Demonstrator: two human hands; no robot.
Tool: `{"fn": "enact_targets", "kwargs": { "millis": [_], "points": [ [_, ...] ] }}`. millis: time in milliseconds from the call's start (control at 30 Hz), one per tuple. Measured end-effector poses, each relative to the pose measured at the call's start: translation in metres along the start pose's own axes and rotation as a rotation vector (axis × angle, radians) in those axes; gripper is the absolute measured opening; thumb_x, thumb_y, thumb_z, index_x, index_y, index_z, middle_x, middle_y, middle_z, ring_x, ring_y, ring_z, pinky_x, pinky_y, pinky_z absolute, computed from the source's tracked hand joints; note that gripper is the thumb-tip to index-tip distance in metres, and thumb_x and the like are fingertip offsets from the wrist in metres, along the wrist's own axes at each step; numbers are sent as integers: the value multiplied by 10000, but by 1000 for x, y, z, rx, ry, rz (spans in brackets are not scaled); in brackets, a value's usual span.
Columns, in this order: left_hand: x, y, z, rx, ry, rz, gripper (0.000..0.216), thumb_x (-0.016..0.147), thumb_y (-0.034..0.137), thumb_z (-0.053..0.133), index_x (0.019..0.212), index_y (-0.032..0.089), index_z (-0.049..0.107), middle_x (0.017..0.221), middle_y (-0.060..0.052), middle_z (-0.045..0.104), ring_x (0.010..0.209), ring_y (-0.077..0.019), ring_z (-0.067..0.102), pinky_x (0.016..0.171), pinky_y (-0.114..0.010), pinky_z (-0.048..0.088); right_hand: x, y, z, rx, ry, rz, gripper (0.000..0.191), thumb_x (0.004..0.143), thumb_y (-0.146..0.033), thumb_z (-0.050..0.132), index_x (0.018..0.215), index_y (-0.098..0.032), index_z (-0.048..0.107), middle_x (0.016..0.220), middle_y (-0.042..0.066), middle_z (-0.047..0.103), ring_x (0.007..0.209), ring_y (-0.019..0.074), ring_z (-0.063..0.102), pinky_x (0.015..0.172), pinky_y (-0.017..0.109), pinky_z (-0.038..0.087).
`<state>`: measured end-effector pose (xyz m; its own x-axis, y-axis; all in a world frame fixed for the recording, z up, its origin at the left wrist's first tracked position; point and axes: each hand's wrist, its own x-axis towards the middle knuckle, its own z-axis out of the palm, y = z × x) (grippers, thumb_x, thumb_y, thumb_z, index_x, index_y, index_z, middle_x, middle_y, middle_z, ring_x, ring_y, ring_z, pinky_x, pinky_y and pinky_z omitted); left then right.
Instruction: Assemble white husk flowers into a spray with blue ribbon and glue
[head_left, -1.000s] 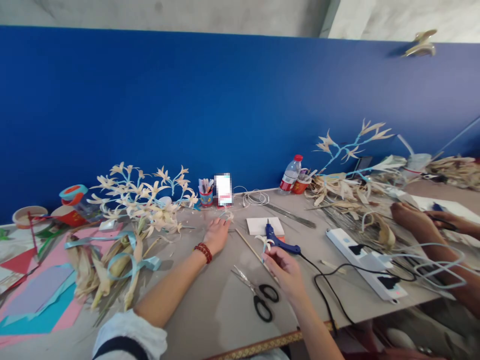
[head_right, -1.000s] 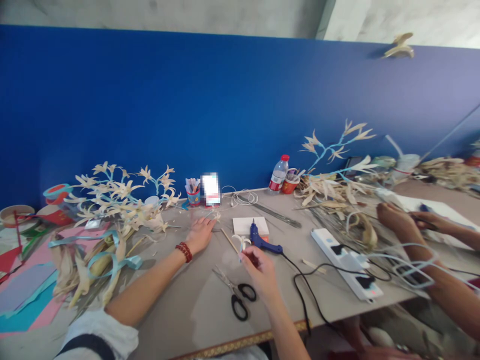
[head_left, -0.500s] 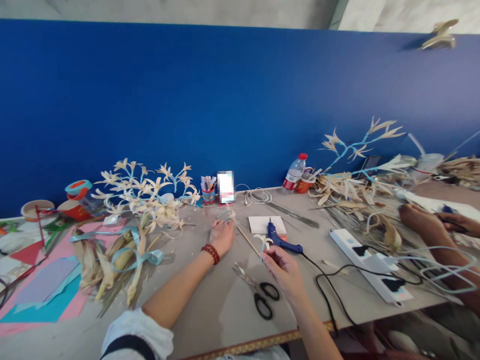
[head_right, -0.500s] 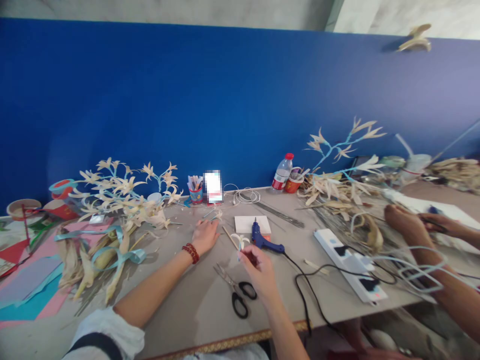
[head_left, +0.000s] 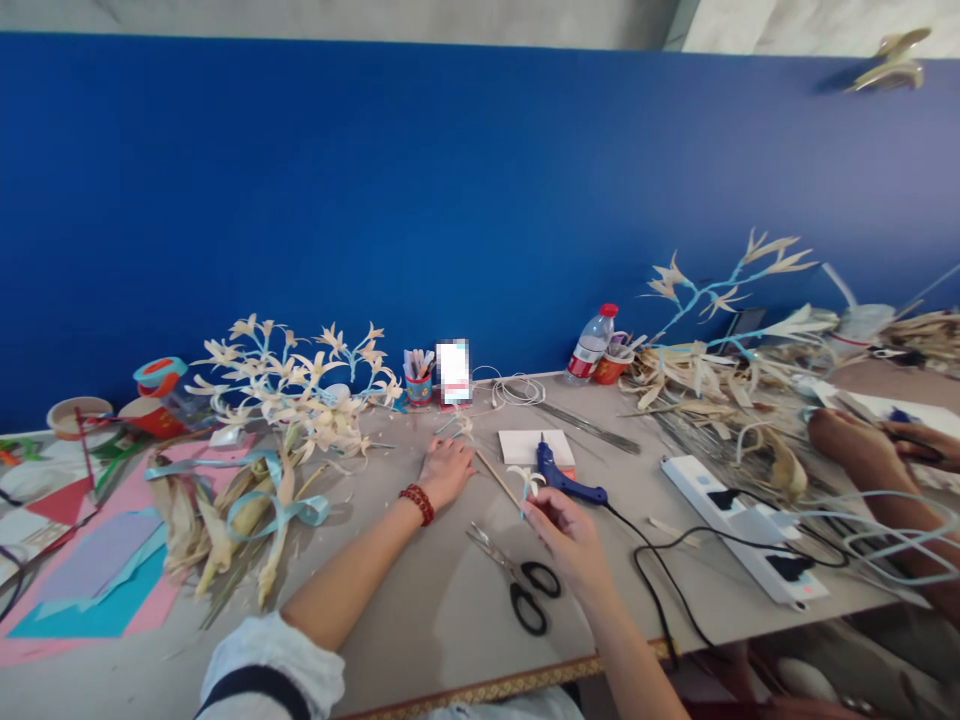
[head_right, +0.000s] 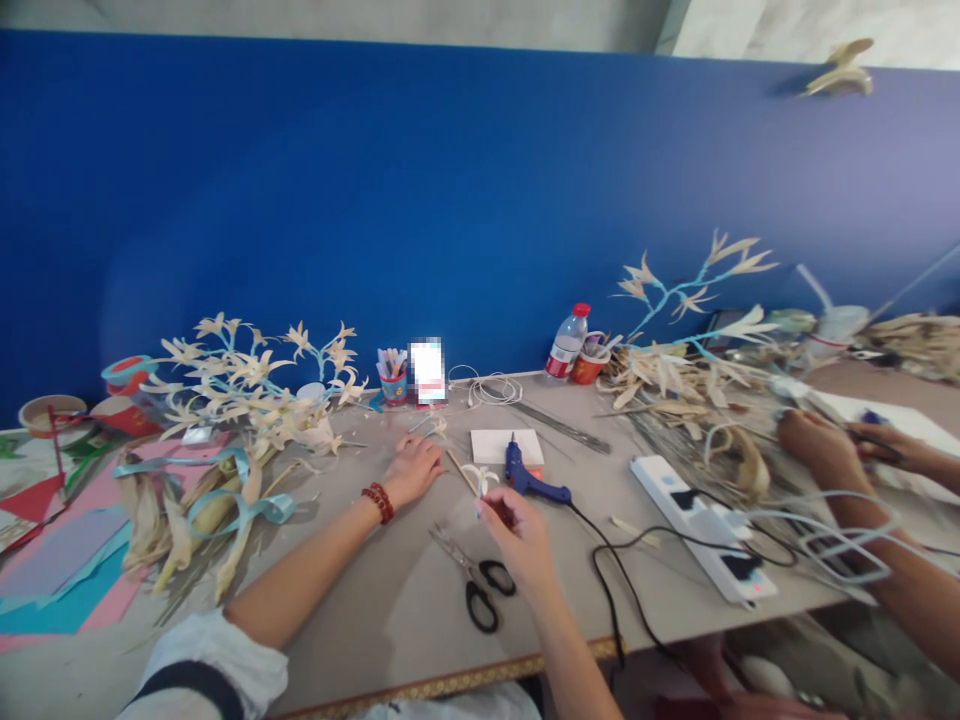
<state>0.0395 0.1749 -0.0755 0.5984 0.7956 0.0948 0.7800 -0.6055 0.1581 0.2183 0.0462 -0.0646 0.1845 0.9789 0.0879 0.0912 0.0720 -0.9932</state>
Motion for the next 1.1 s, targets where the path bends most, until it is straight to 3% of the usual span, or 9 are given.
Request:
{"fn": "enact_targets", "kwargs": {
  "millis": [367,567,633,700,767,867,1100],
  "points": [
    [-16,-22,-6,-29,31,-145,159,874,249,500,879,216,655,1009,-96,661,1047,-277,544,937,-431,349,1,0,0,-4,18,-14,321,772,-493,671,747,-180,607,619,-14,504,509,106,412,452,222,338],
    [-32,-62,-26,-102,-21,-192,251,926,224,381,951,225,631,992,-49,651,923,-190,604,837,-316,434,1,0,-2,16,17,-13,294,783,-466,669,761,-181,602,616,-20,490,508,103,397,456,224,321],
    [-41,-75,-32,-114,-54,-182,172,882,276,489,975,225,624,1009,-50,643,931,-201,607,831,-312,442,1,0,-2,26,18,-10,285,786,-456,669,757,-181,602,607,-23,477,507,101,387,456,224,313],
    [-48,-81,-35,-117,-90,-165,248,768,361,651,971,220,627,1020,-60,633,968,-242,601,846,-335,443,2,1,-1,34,21,-8,284,781,-455,672,749,-181,603,606,-25,472,511,102,388,460,225,314],
    [-53,-79,-34,-122,-110,-142,381,673,426,735,972,217,625,1054,-68,621,1013,-270,586,880,-352,434,2,2,2,35,24,-4,285,775,-456,676,750,-181,607,615,-23,477,518,103,394,462,225,316],
    [-51,-64,-25,-130,-96,-157,363,733,455,686,973,193,613,1046,-92,619,1007,-275,584,889,-369,432,3,4,5,30,16,-7,284,781,-454,671,752,-180,605,615,-25,470,518,101,388,457,221,307],
    [-34,-29,-10,-210,-103,-199,242,851,254,601,1077,169,601,960,-69,661,922,-211,625,845,-340,482,3,5,2,-11,11,-29,278,800,-445,659,764,-175,601,631,-21,491,518,96,395,456,213,310]
  ]
}}
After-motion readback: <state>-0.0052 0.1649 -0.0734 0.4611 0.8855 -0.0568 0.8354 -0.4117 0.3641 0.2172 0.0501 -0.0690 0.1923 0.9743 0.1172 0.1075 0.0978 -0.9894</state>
